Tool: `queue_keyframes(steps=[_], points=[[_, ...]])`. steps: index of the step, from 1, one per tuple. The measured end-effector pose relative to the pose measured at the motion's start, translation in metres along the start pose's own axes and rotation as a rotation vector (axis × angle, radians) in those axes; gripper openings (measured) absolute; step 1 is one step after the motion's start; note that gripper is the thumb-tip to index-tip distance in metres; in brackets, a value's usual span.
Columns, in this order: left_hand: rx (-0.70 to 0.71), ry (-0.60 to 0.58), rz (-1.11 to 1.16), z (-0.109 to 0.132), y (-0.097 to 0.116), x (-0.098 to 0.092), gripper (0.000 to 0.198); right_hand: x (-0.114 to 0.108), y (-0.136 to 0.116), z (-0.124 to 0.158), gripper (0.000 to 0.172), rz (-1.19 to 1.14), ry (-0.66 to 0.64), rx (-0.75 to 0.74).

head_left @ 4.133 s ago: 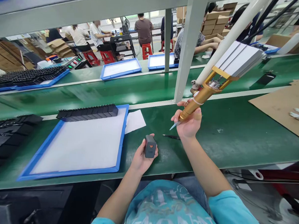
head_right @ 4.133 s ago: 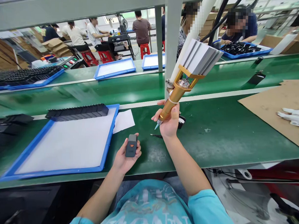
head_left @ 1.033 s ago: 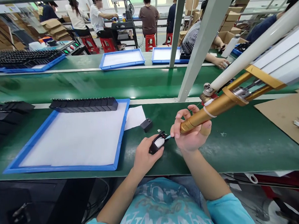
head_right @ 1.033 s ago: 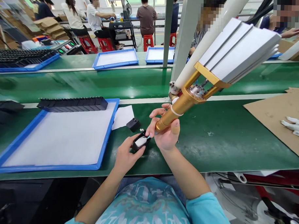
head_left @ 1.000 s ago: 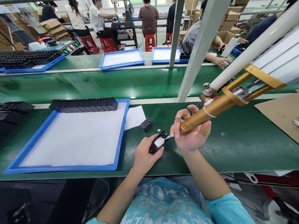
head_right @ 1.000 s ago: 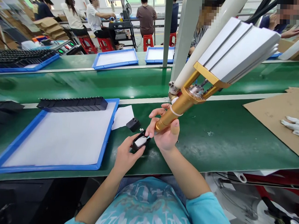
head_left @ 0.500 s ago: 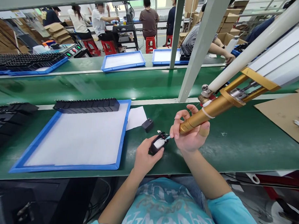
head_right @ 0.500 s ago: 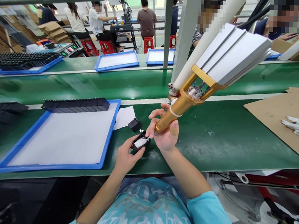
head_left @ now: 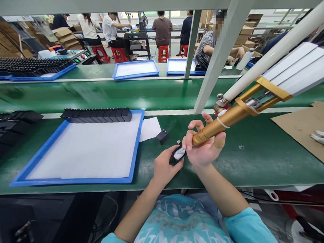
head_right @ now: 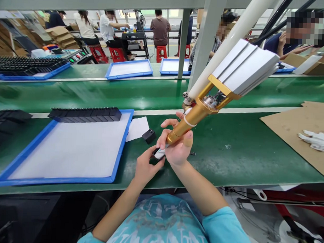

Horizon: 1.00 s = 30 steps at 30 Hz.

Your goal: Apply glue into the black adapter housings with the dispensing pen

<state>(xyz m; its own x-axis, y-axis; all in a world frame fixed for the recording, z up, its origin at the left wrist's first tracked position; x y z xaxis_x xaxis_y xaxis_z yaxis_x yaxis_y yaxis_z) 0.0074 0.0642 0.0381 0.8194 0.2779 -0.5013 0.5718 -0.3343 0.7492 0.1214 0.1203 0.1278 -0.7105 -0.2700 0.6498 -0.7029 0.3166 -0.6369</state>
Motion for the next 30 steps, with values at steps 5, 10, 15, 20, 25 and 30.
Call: queue_keyframes(steps=[5, 10, 15, 20, 25, 30], points=[[0.101, 0.087, 0.014, 0.000, 0.011, -0.005, 0.042, 0.006, 0.000, 0.003, 0.044, -0.002, 0.004, -0.008], [0.128, 0.114, 0.003, 0.001, 0.010, -0.008, 0.043, 0.010, -0.002, 0.004, 0.035, -0.021, -0.030, -0.028], [0.023, 0.029, 0.006, -0.001, 0.006, -0.006, 0.040, 0.008, 0.000, 0.004, 0.042, 0.043, 0.024, -0.004], [-0.153, -0.224, -0.011, -0.003, -0.015, -0.002, 0.040, 0.000, 0.001, 0.001, 0.051, 0.117, 0.080, 0.019], [-0.197, -0.456, 0.030, 0.005, -0.040, -0.004, 0.045, -0.010, -0.003, -0.003, 0.049, 0.144, 0.093, -0.006], [-0.217, -0.434, 0.188, 0.015, -0.051, -0.013, 0.070, -0.024, -0.008, -0.008, 0.047, 0.163, 0.111, -0.041]])
Point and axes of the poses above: each hand's wrist, its own z-axis away from the middle knuckle, its own x-axis out of the palm, y = z × x, the point moved 8 cm from there along -z, towards the middle knuckle, and after that the axes turned 1 degree about z, right-handed, at the moved point
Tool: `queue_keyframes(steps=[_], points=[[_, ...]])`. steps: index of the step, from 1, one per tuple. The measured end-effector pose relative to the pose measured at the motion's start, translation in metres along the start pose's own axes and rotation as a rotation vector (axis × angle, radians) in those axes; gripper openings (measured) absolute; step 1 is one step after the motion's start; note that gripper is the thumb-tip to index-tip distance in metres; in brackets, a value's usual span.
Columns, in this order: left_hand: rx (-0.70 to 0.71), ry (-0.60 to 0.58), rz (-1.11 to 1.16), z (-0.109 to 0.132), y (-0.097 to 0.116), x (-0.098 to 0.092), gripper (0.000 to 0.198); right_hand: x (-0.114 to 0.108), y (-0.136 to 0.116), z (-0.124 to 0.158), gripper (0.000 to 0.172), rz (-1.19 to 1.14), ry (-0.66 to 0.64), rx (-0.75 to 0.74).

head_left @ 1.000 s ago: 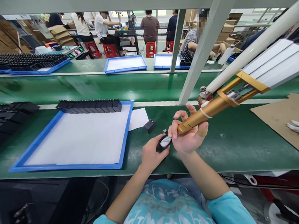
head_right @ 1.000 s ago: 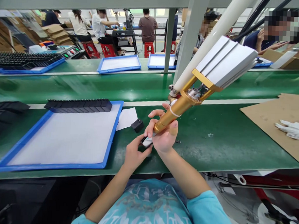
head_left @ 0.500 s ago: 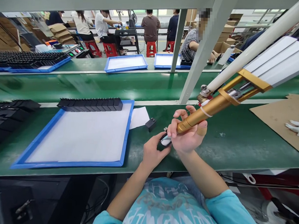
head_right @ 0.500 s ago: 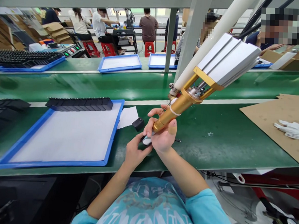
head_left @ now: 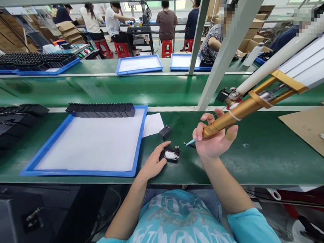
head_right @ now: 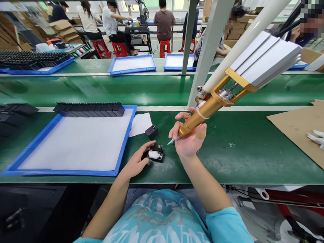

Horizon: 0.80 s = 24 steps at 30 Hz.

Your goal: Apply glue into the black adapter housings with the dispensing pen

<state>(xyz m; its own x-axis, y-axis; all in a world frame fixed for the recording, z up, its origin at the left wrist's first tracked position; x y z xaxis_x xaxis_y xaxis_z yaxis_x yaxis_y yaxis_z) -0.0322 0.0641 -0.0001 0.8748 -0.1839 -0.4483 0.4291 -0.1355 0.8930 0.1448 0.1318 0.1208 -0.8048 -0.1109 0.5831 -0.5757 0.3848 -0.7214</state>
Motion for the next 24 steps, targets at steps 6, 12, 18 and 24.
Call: queue_keyframes(steps=[6, 12, 18, 24], points=[[0.005, 0.130, -0.125, 0.008, 0.006, 0.001, 0.074, -0.026, -0.004, -0.009, 0.044, 0.130, 0.039, -0.080], [0.010, 0.058, -0.139, 0.000, 0.009, 0.003, 0.042, -0.068, -0.013, -0.016, 0.043, 0.549, 0.124, -0.239], [0.009, 0.068, -0.111, -0.001, 0.005, 0.001, 0.037, -0.107, -0.018, -0.023, 0.059, 0.911, 0.116, -0.233], [-0.021, 0.070, -0.093, 0.002, -0.001, 0.001, 0.036, -0.122, -0.035, 0.005, 0.068, 1.239, 0.130, -0.338]])
Point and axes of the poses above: each hand's wrist, its own z-axis away from the middle knuckle, its own x-axis out of the palm, y = z × x, the point moved 8 cm from there along -z, towards the middle knuckle, and after that the axes turned 1 degree about z, right-handed, at the moved point
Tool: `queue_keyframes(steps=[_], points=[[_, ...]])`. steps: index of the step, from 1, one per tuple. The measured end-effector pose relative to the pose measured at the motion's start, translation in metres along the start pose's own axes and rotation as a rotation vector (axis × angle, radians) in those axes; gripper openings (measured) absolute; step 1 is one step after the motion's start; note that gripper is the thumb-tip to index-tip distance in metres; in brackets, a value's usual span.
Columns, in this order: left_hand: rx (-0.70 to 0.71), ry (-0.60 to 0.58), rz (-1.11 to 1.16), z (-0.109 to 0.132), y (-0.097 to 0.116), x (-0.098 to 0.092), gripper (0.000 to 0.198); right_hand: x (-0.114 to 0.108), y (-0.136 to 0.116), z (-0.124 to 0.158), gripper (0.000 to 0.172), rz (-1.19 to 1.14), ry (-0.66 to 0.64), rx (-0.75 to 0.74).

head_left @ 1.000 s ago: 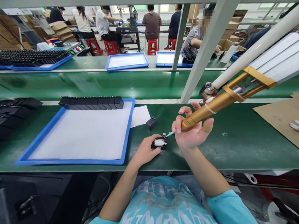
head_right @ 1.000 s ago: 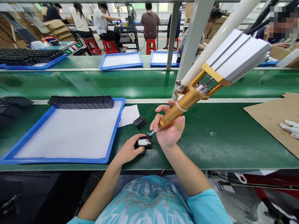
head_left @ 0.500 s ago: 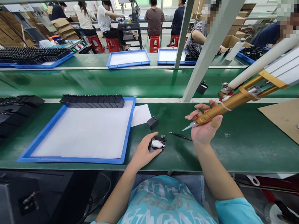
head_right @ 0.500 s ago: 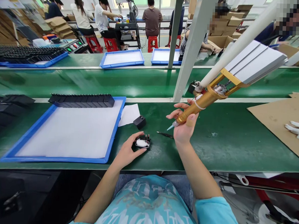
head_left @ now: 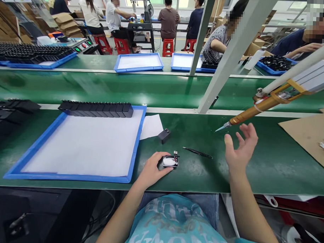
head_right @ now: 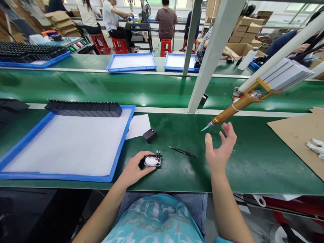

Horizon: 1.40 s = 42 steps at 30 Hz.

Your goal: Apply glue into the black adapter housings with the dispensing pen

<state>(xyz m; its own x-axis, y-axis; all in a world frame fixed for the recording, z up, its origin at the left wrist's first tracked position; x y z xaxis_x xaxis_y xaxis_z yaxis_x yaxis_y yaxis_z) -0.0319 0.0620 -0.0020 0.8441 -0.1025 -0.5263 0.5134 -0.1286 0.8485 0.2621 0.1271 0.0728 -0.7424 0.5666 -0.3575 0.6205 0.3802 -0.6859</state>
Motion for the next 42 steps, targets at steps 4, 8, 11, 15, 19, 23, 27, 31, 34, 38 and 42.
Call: queue_keyframes(steps=[4, 8, 11, 15, 19, 23, 27, 31, 34, 38, 42], points=[[0.009, -0.002, 0.004, 0.001, 0.001, -0.001, 0.035, 0.029, -0.004, 0.045, 0.044, 0.318, -0.374, -0.214], [0.019, -0.002, 0.006, 0.001, 0.003, -0.002, 0.036, 0.058, 0.001, 0.078, 0.026, 0.465, -0.640, -0.323], [0.011, -0.010, 0.016, 0.002, 0.002, -0.002, 0.036, 0.061, -0.001, 0.079, 0.023, 0.414, -0.679, -0.319], [-0.003, -0.031, 0.032, 0.002, 0.001, -0.001, 0.036, 0.043, -0.014, 0.072, 0.021, 0.187, -0.599, -0.195], [0.004, -0.038, 0.041, 0.002, 0.002, 0.000, 0.036, 0.039, -0.052, 0.085, 0.030, -0.133, -0.713, -0.222], [0.013, -0.038, 0.038, 0.002, 0.002, 0.000, 0.036, 0.050, -0.080, 0.100, 0.033, -0.217, -0.793, -0.320], [0.009, -0.048, 0.042, 0.002, 0.001, 0.001, 0.036, 0.060, -0.084, 0.106, 0.035, -0.168, -0.783, -0.371], [0.014, -0.053, 0.039, 0.002, 0.000, 0.001, 0.037, 0.063, -0.084, 0.107, 0.036, -0.144, -0.770, -0.381], [0.020, -0.049, 0.036, 0.002, -0.001, 0.002, 0.038, 0.064, -0.085, 0.107, 0.036, -0.136, -0.771, -0.392], [0.026, -0.049, 0.034, 0.002, -0.001, 0.002, 0.039, 0.065, -0.086, 0.107, 0.036, -0.132, -0.765, -0.409], [0.024, -0.051, 0.038, 0.003, -0.002, 0.003, 0.037, 0.065, -0.084, 0.108, 0.035, -0.132, -0.803, -0.406]])
Point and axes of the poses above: each hand's wrist, its own z-axis away from the middle knuckle, its own x-axis out of the palm, y = z × x, the point moved 8 cm from there along -z, towards the middle knuckle, and after that the axes turned 1 degree about z, right-handed, at the moved point
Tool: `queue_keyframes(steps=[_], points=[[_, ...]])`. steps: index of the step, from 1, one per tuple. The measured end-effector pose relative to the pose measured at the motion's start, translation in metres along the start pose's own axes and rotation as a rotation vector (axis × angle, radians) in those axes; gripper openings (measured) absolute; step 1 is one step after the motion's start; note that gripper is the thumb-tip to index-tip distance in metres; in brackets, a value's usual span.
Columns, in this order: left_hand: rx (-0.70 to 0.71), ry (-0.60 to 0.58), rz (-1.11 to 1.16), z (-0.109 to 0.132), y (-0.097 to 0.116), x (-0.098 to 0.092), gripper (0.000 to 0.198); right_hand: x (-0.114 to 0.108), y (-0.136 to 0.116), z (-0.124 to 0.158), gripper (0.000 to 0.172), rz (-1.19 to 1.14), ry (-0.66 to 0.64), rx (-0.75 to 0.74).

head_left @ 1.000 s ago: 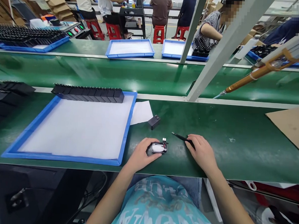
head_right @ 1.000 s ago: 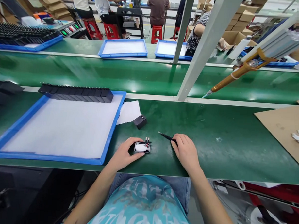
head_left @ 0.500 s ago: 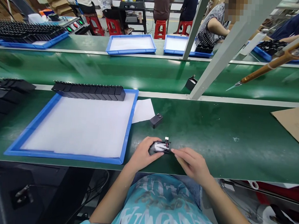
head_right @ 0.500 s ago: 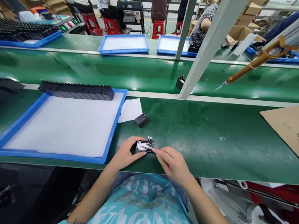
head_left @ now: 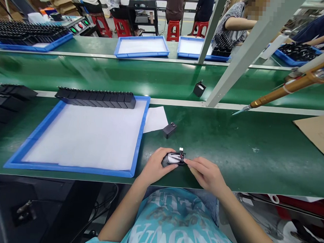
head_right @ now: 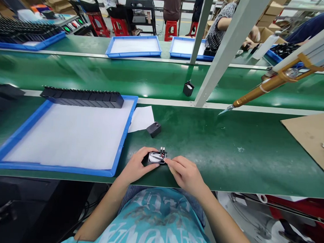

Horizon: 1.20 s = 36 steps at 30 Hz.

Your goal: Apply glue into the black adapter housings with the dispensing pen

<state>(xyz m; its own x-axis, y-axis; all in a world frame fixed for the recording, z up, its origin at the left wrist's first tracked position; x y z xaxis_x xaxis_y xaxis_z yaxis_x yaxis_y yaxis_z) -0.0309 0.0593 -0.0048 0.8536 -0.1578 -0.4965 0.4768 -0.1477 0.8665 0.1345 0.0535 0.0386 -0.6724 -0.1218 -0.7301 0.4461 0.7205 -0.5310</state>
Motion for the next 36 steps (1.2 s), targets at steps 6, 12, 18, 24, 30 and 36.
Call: queue_keyframes(steps=[6, 12, 18, 24, 30, 36], points=[[-0.004, -0.002, -0.004, 0.000, 0.000, 0.000, 0.038, 0.001, 0.001, 0.001, 0.036, -0.015, -0.055, -0.042], [-0.008, -0.013, -0.021, 0.000, -0.001, 0.001, 0.038, -0.002, 0.000, -0.001, 0.036, -0.024, -0.087, -0.048], [-0.018, -0.011, -0.026, 0.000, 0.000, -0.001, 0.037, -0.011, 0.000, -0.005, 0.032, 0.025, -0.112, -0.064], [-0.015, -0.011, -0.014, 0.000, -0.001, 0.000, 0.038, -0.010, -0.004, -0.008, 0.030, 0.033, -0.111, -0.067], [-0.030, -0.017, -0.013, 0.000, -0.003, 0.001, 0.039, -0.008, -0.002, -0.010, 0.030, 0.041, -0.147, -0.059], [-0.020, -0.021, -0.009, 0.000, -0.002, 0.002, 0.038, -0.011, -0.003, -0.015, 0.031, 0.022, -0.127, -0.047]])
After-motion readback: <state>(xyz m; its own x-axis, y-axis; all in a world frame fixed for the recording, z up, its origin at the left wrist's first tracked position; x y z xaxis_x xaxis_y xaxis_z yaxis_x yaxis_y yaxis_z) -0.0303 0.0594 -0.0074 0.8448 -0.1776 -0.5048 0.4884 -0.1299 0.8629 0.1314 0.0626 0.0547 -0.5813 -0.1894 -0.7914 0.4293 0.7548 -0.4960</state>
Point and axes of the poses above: each hand's wrist, its own z-axis away from the middle knuckle, its own x-axis out of the palm, y = z × x, the point moved 8 cm from there along -z, towards the middle knuckle, and after that the axes turned 1 degree about z, right-handed, at the moved point
